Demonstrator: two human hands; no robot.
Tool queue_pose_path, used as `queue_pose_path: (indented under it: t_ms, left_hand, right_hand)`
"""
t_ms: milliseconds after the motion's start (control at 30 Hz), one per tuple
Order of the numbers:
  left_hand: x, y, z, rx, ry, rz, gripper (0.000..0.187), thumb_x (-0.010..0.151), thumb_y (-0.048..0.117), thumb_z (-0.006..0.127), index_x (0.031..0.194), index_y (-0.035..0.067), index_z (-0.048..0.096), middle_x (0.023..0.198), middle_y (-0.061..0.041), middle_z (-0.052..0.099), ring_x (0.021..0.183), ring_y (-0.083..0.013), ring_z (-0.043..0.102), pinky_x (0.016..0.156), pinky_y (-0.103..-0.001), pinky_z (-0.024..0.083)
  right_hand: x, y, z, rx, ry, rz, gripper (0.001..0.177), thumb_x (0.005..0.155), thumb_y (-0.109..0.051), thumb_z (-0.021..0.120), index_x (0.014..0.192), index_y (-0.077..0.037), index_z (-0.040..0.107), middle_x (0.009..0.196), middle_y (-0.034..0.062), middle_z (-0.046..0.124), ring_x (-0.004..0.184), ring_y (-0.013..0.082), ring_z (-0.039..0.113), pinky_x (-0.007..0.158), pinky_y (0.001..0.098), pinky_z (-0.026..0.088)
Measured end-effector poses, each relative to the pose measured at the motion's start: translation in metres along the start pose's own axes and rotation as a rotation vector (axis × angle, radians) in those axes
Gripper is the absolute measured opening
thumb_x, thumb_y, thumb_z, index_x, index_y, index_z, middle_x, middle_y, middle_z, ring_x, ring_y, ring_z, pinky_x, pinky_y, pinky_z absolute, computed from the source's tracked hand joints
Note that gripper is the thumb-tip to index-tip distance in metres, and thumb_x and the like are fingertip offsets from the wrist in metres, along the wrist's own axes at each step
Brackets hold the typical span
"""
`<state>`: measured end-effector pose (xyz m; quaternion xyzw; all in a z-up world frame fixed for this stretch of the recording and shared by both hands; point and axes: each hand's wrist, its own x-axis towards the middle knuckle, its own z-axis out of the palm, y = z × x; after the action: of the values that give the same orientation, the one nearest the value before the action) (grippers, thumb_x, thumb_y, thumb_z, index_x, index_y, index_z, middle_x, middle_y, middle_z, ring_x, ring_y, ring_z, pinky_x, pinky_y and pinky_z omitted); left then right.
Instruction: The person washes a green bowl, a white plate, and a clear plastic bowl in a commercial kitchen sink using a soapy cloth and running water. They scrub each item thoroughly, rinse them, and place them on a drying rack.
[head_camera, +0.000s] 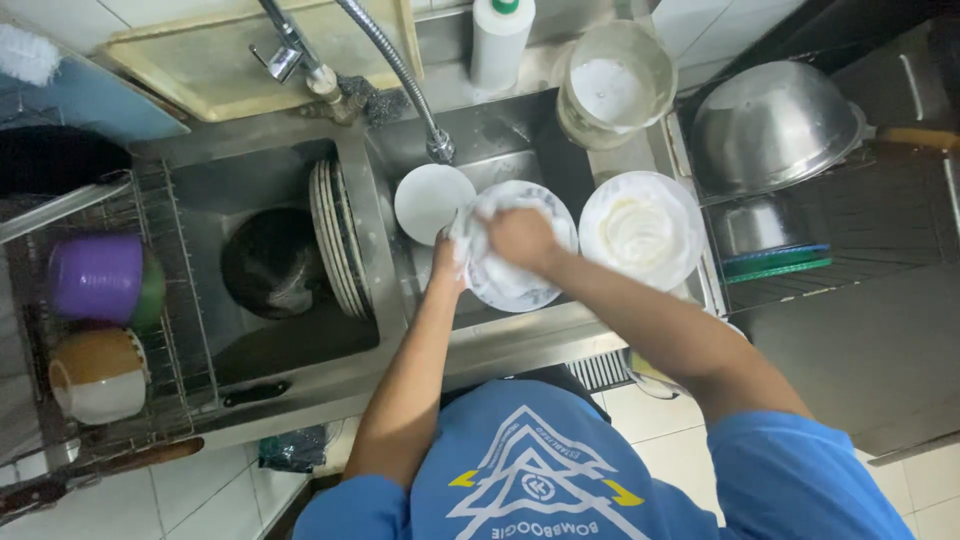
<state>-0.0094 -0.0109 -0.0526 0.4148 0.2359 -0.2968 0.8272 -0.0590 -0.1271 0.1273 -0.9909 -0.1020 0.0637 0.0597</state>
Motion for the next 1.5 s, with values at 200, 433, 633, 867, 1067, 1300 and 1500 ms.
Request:
queue_pose_path:
  t_ms: [200, 433, 633, 867, 1067, 1300, 1500]
  left_hand:
    - [-0.020, 0.023, 0.019, 0.018, 0.100, 0.061, 0.040, 0.095, 0.047, 0.071, 0.087, 0.008, 0.073, 0.073, -0.007, 0.071, 0.065, -0.0227, 0.071, 0.055, -0.044, 0.060]
    - [-0.053, 0.047, 0.030, -0.085, 0.196, -0.026, 0.054, 0.101, 0.044, 0.057, 0.128, -0.003, 0.068, 0.123, -0.022, 0.074, 0.111, -0.0386, 0.072, 0.094, -0.056, 0.061]
    - [-0.085, 0.020, 0.081, 0.269, 0.038, 0.278, 0.051, 0.104, 0.049, 0.062, 0.133, 0.007, 0.072, 0.134, -0.014, 0.072, 0.131, -0.0240, 0.065, 0.112, -0.037, 0.051]
    - [-0.030, -0.033, 0.129, 0.317, -0.388, 0.063, 0.074, 0.103, 0.081, 0.035, 0.146, 0.029, 0.064, 0.145, 0.000, 0.062, 0.141, -0.0187, 0.051, 0.122, -0.059, 0.029]
    - [-0.041, -0.092, 0.141, 0.652, -0.451, 0.194, 0.065, 0.108, 0.029, 0.062, 0.167, 0.023, 0.034, 0.167, -0.016, 0.042, 0.155, -0.0311, 0.038, 0.129, -0.046, 0.032]
    - [-0.010, -0.126, 0.103, 1.237, -0.460, 0.714, 0.095, 0.088, 0.002, 0.063, 0.172, 0.025, 0.027, 0.164, -0.011, 0.048, 0.152, -0.0319, 0.042, 0.129, -0.048, 0.029]
    - [0.000, -0.142, 0.090, 1.193, -0.574, 0.860, 0.097, 0.082, -0.006, 0.062, 0.170, 0.012, 0.028, 0.170, -0.015, 0.038, 0.154, -0.0347, 0.039, 0.129, -0.047, 0.029]
  right_hand:
    - [0.006, 0.035, 0.005, -0.143, 0.125, 0.258, 0.040, 0.097, -0.018, 0.052, 0.131, -0.017, 0.075, 0.087, 0.0148, 0.079, 0.073, 0.0303, 0.079, 0.059, 0.0455, 0.061]
    - [-0.071, 0.026, 0.049, -0.039, 0.028, 0.165, 0.046, 0.090, -0.020, 0.064, 0.135, -0.025, 0.073, 0.094, 0.0190, 0.077, 0.077, 0.0330, 0.079, 0.067, 0.0460, 0.061]
    - [-0.126, 0.114, 0.013, 0.883, 0.519, 0.620, 0.037, 0.091, -0.017, 0.077, 0.125, -0.007, 0.066, 0.092, 0.0192, 0.071, 0.089, 0.0401, 0.067, 0.084, 0.0503, 0.053]
    - [-0.217, 0.147, -0.018, 1.091, 0.766, 0.502, 0.012, 0.088, 0.001, 0.079, 0.094, -0.007, 0.072, 0.080, 0.0074, 0.067, 0.078, 0.0149, 0.060, 0.076, 0.0317, 0.052]
    - [-0.270, 0.175, 0.024, 1.086, 0.712, 0.485, 0.028, 0.066, 0.007, 0.075, 0.091, -0.006, 0.076, 0.071, 0.0054, 0.064, 0.070, 0.0130, 0.057, 0.069, 0.0320, 0.049]
    - [-0.274, 0.165, 0.013, 1.077, 0.586, 0.518, 0.035, 0.063, 0.011, 0.072, 0.097, 0.003, 0.077, 0.072, 0.0186, 0.067, 0.073, 0.0193, 0.058, 0.069, 0.0389, 0.052]
    - [-0.262, 0.185, 0.015, 1.188, 0.593, 0.608, 0.034, 0.066, 0.003, 0.076, 0.099, -0.008, 0.079, 0.080, 0.0047, 0.072, 0.078, 0.0119, 0.062, 0.074, 0.0300, 0.053]
